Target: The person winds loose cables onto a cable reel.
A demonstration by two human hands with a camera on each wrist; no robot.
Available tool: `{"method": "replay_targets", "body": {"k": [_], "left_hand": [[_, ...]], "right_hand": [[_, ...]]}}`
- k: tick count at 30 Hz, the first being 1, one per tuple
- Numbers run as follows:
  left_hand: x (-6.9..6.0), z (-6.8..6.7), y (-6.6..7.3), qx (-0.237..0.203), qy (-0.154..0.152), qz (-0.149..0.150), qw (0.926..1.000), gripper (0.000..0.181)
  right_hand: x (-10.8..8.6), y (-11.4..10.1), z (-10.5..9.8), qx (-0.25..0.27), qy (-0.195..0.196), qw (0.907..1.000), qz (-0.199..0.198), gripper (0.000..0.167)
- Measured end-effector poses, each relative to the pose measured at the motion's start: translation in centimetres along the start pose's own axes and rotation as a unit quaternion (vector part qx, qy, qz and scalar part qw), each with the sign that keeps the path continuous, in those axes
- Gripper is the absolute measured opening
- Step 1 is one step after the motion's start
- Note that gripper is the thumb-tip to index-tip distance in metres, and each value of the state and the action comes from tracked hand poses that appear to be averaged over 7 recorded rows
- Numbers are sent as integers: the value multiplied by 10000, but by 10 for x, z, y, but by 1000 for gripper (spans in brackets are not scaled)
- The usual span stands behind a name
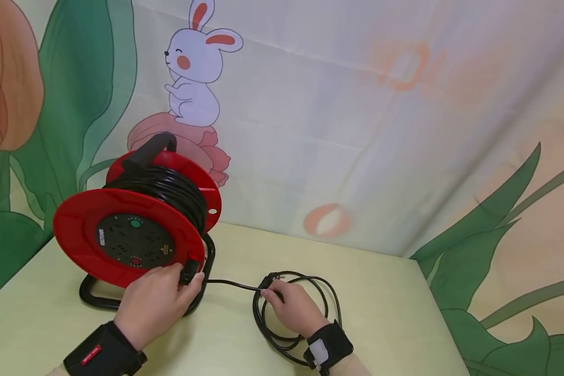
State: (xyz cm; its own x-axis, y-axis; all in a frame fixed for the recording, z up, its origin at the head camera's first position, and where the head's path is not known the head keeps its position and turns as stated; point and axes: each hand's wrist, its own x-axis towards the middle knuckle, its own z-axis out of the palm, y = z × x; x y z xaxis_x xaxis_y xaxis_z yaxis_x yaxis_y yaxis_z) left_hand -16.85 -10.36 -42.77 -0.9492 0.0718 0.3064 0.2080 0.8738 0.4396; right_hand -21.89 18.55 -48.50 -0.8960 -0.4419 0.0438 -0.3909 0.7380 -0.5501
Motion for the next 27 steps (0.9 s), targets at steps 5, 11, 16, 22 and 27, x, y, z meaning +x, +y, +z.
{"method": "replay_targets", "body": {"k": [5, 11, 16, 22, 27], "left_hand": [[-4, 3, -5, 42, -39, 23, 10000, 37], [-8, 11, -12, 95, -291, -49, 9995, 37], [-10, 16, -14, 39, -405, -188, 9990, 38], [-13, 18, -17, 36, -459, -221, 9987, 39], [-15, 19, -23, 32, -467, -196, 9987, 41]], "right_hand": [[-3, 2, 3, 140, -6, 9998, 107, 32], [-2, 2, 2, 175, -30, 9998, 101, 33], [0, 1, 1, 130, -30, 9999, -14, 33], [-1, 2, 5, 129, -92, 9999, 48, 35], [-3, 1, 3, 191, -7, 9996, 185, 35]]}}
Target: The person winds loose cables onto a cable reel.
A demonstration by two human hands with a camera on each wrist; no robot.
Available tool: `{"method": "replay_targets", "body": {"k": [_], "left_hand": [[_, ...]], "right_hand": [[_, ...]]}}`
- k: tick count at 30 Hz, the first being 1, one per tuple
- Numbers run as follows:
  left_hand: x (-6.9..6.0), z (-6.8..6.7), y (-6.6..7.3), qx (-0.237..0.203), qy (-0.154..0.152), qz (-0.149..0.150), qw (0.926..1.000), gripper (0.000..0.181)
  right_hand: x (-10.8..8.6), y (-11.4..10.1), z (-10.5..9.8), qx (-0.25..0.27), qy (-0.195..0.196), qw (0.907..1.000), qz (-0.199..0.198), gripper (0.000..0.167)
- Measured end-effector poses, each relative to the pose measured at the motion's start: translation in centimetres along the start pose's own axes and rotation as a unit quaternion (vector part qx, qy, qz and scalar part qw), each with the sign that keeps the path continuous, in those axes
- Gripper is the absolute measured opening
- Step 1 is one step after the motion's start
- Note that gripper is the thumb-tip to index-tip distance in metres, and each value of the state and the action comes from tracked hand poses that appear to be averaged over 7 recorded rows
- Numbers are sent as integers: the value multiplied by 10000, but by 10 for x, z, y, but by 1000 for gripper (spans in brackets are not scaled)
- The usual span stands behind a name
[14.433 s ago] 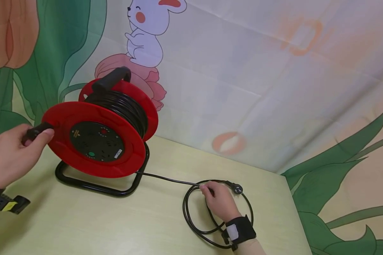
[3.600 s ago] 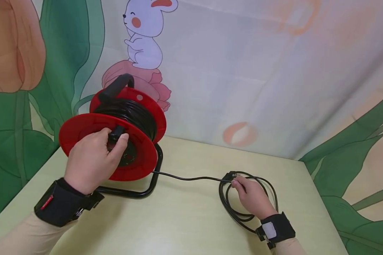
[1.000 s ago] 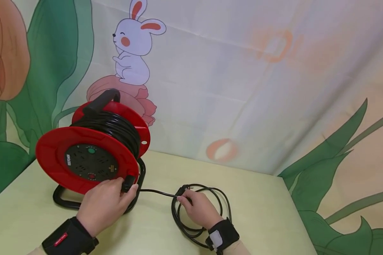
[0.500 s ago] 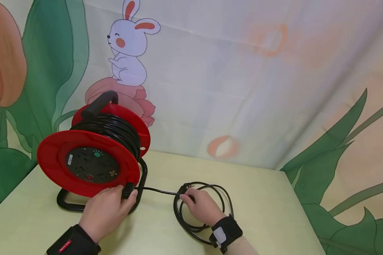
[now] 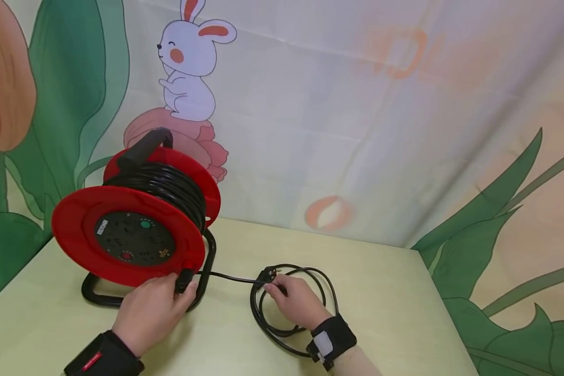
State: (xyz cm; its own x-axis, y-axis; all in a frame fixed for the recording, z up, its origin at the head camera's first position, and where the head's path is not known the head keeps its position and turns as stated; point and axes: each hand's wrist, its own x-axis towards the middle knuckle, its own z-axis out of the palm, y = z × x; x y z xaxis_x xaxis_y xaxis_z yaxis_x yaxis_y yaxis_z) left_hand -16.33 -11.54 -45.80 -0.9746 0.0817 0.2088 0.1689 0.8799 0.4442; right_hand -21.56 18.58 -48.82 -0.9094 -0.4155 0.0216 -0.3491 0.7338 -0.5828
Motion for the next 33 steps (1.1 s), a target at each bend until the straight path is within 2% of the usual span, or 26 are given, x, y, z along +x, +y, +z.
{"method": "replay_targets", "body": {"k": [7, 12, 15, 17, 19, 21, 23, 28, 30, 33], "left_hand": [[-4, 0, -12, 37, -84, -89, 9999, 40], [-4, 0, -14, -25, -42, -86, 10000, 40], [-5, 1, -15, 17, 11, -61, 10000, 39], [-6, 1, -16, 44, 32, -43, 10000, 39], [-7, 2, -18, 82, 36, -31, 10000, 38], [-9, 3, -20, 83, 34, -23, 10000, 38], [-10, 4, -22, 64, 31, -7, 10000, 38], [-12, 8, -23, 14, 29, 7, 10000, 40], [-13, 9, -22, 0, 25, -19, 10000, 41], [-13, 12, -20, -46, 32, -84, 9999, 41]], "right_hand": [[0, -5, 3, 142, 15, 9999, -60, 33], [0, -9, 1, 199, 60, 9997, -111, 31], [-2, -6, -2, 244, 62, 9997, 24, 32], [-5, -1, -3, 573, 28, 9981, 219, 35], [-9, 5, -6, 1163, -76, 9919, 495, 39], [-12, 8, -9, 1861, -166, 9795, 754, 43], [-15, 8, -13, 2524, -209, 9626, 965, 47], [-21, 5, -27, 3898, -183, 9119, 1269, 46], [-24, 2, -35, 4435, -341, 8874, 1214, 41], [-28, -4, -52, 5029, -610, 8586, 789, 29]]}}
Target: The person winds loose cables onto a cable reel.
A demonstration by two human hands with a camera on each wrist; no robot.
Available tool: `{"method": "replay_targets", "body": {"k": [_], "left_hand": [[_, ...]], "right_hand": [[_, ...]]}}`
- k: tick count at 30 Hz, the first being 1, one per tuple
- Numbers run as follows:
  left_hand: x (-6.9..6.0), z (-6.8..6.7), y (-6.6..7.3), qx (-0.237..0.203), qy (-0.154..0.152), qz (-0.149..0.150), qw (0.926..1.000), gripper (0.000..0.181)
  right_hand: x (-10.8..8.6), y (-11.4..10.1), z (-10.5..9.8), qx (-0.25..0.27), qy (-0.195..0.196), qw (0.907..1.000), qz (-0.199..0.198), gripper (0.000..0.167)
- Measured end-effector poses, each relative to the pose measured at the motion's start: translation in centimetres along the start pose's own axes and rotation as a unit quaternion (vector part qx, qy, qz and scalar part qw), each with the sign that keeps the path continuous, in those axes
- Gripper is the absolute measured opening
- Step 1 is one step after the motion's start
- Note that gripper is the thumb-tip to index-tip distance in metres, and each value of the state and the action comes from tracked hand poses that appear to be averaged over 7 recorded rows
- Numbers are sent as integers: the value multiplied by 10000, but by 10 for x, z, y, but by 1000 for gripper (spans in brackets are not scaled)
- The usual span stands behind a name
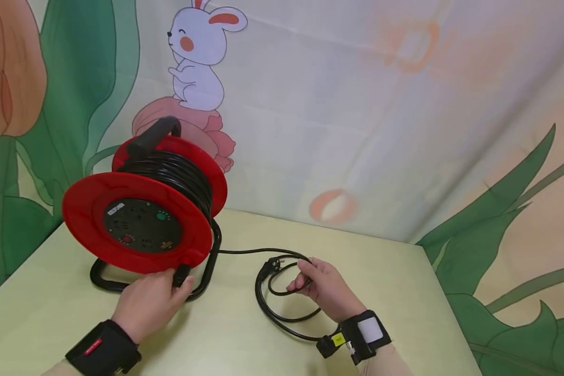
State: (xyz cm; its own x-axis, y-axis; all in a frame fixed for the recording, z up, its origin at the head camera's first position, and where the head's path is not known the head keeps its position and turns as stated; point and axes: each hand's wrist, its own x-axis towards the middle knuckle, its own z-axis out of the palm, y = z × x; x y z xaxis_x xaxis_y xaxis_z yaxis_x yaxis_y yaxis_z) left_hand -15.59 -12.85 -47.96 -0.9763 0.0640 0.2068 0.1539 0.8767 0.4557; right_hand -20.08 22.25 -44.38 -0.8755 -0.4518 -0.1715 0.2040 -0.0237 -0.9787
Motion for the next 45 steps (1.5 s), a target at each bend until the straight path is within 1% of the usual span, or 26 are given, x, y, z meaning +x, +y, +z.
{"method": "replay_targets", "body": {"k": [2, 3, 5, 7, 8, 9, 10, 11, 12, 13, 14, 15, 16, 17, 18, 19, 20, 21, 22, 25, 27, 29, 34, 39, 42, 45], "left_hand": [[2, 1, 3, -48, 0, -33, 10000, 42], [3, 2, 4, -82, 0, -44, 10000, 43], [5, 3, 7, -146, -23, -76, 9999, 43], [6, 3, 9, -196, -67, -98, 9997, 43], [7, 3, 9, -218, -79, -108, 9997, 43], [7, 3, 9, -236, -85, -120, 9996, 43], [7, 2, 9, -243, -87, -130, 9996, 43], [7, 1, 9, -241, -79, -131, 9996, 43], [7, 1, 9, -242, -73, -134, 9996, 43], [7, 0, 9, -236, -61, -133, 9996, 43], [7, -1, 9, -236, -53, -129, 9996, 43], [8, -1, 9, -235, -53, -122, 9996, 43], [8, -1, 9, -237, -64, -115, 9996, 43], [8, -2, 9, -240, -78, -109, 9996, 43], [9, -2, 9, -244, -101, -108, 9996, 43], [10, -2, 10, -248, -121, -106, 9996, 44], [10, -2, 10, -251, -137, -103, 9995, 44], [10, -2, 10, -255, -154, -110, 9995, 44], [10, -2, 10, -262, -169, -117, 9994, 44], [11, -1, 11, -289, -198, -123, 9993, 44], [11, -1, 11, -310, -215, -124, 9992, 43], [11, -1, 12, -313, -232, -103, 9992, 43], [10, -3, 10, -297, -309, -53, 9991, 43], [4, -6, 3, -239, -538, -119, 9982, 43], [0, -7, 0, -202, -646, -146, 9976, 44], [-2, -10, -3, -192, -724, -133, 9971, 44]], "right_hand": [[-5, -15, -5, 231, -244, 9991, -253, 22], [-7, -22, -8, 246, -282, 9986, -376, 18], [-11, -35, -13, -44, -197, 9981, -583, 13], [-15, -46, -18, -833, 37, 9934, -786, 17], [-16, -51, -20, -1421, 202, 9851, -948, 20], [-17, -54, -21, -2087, 369, 9705, -1148, 23], [-18, -57, -22, -2790, 543, 9488, -1379, 22], [-19, -60, -23, -3505, 697, 9192, -1652, 21], [-20, -62, -23, -4157, 862, 8846, -1927, 20], [-20, -63, -24, -4729, 1022, 8468, -2209, 18], [-21, -65, -24, -5173, 1149, 8114, -2469, 17], [-22, -67, -24, -5501, 1253, 7817, -2659, 17], [-22, -69, -25, -5760, 1335, 7565, -2794, 17], [-23, -70, -26, -5962, 1398, 7368, -2866, 16], [-24, -72, -26, -6110, 1453, 7236, -2862, 13], [-25, -73, -27, -6221, 1505, 7148, -2819, 8], [-25, -75, -29, -6302, 1564, 7100, -2724, 3], [-26, -75, -31, -6333, 1619, 7108, -2600, 7], [-27, -76, -34, -6329, 1674, 7148, -2457, 14], [-30, -73, -45, -6149, 1815, 7410, -1995, 31], [-33, -69, -54, -6000, 1904, 7576, -1726, 37], [-37, -66, -62, -5936, 1990, 7647, -1525, 42], [-44, -60, -75, -5964, 2196, 7606, -1328, 47], [-49, -56, -75, -6006, 2212, 7564, -1350, 46], [-51, -56, -75, -6115, 2270, 7440, -1447, 46], [-52, -57, -74, -6221, 2429, 7308, -1412, 48]]}}
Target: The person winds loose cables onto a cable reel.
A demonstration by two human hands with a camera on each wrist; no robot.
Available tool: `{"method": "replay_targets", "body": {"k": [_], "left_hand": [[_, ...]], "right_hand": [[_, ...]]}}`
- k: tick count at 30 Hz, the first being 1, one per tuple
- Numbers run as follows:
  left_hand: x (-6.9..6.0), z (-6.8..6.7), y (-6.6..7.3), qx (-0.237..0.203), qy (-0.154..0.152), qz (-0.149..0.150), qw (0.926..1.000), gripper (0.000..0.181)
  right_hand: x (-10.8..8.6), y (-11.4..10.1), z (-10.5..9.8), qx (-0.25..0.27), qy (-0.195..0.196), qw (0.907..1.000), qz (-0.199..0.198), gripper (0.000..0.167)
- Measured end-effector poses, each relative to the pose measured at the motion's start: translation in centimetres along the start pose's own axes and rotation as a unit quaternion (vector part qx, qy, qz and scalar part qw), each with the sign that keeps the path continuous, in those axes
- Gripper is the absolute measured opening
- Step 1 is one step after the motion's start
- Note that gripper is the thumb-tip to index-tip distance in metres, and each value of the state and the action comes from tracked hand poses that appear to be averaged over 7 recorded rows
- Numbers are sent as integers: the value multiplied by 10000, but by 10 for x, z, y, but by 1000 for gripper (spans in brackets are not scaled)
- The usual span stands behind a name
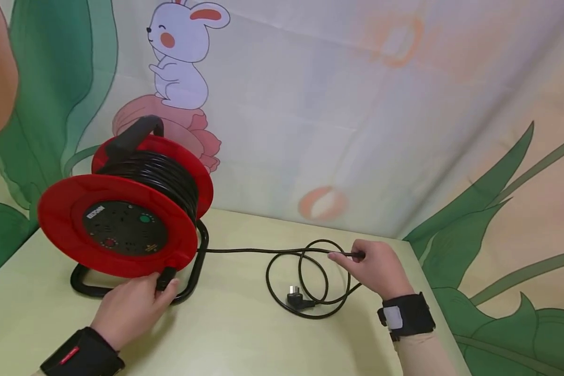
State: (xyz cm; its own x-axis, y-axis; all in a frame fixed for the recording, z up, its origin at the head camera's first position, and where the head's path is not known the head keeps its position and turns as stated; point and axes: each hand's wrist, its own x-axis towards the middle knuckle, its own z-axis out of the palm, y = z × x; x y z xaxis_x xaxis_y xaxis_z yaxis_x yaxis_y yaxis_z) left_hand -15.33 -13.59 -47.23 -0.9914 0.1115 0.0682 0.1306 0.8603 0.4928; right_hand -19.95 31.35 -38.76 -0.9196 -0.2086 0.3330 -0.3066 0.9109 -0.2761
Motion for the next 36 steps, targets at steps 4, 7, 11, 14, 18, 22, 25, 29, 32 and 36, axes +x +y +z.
{"method": "replay_targets", "body": {"k": [4, 7, 11, 14, 18, 22, 25, 29, 32, 36], "left_hand": [[2, -1, 4, -40, -56, -12, 10000, 42], [3, 2, 7, -95, -110, -47, 9999, 42], [3, 3, 7, -76, -101, -42, 9999, 43], [2, 3, 7, -35, -58, -50, 10000, 44], [1, 2, 7, -27, -51, -73, 10000, 44], [1, 2, 6, -57, -151, -176, 9997, 44], [0, 3, 3, -101, -294, -290, 9991, 45], [-1, 3, -5, -207, -456, -369, 9981, 47], [-1, 3, -11, -370, -553, -451, 9968, 47], [-3, 3, -18, -496, -631, -527, 9954, 45]], "right_hand": [[3, 5, -8, -190, -23, 9997, 149, 52], [3, 14, -6, -210, 45, 9997, 70, 50], [-4, 24, 7, 33, -34, 10000, -20, 40], [-11, 28, 17, 321, -298, 9990, 79, 35], [-19, 30, 27, 577, -372, 9974, 195, 34], [-22, 30, 33, 626, -287, 9974, 223, 36], [-24, 28, 35, 630, -313, 9972, 241, 37], [-25, 22, 36, 707, -361, 9965, 244, 37], [-25, 16, 37, 728, -385, 9964, 210, 36], [-24, 9, 39, 757, -422, 9961, 152, 36]]}}
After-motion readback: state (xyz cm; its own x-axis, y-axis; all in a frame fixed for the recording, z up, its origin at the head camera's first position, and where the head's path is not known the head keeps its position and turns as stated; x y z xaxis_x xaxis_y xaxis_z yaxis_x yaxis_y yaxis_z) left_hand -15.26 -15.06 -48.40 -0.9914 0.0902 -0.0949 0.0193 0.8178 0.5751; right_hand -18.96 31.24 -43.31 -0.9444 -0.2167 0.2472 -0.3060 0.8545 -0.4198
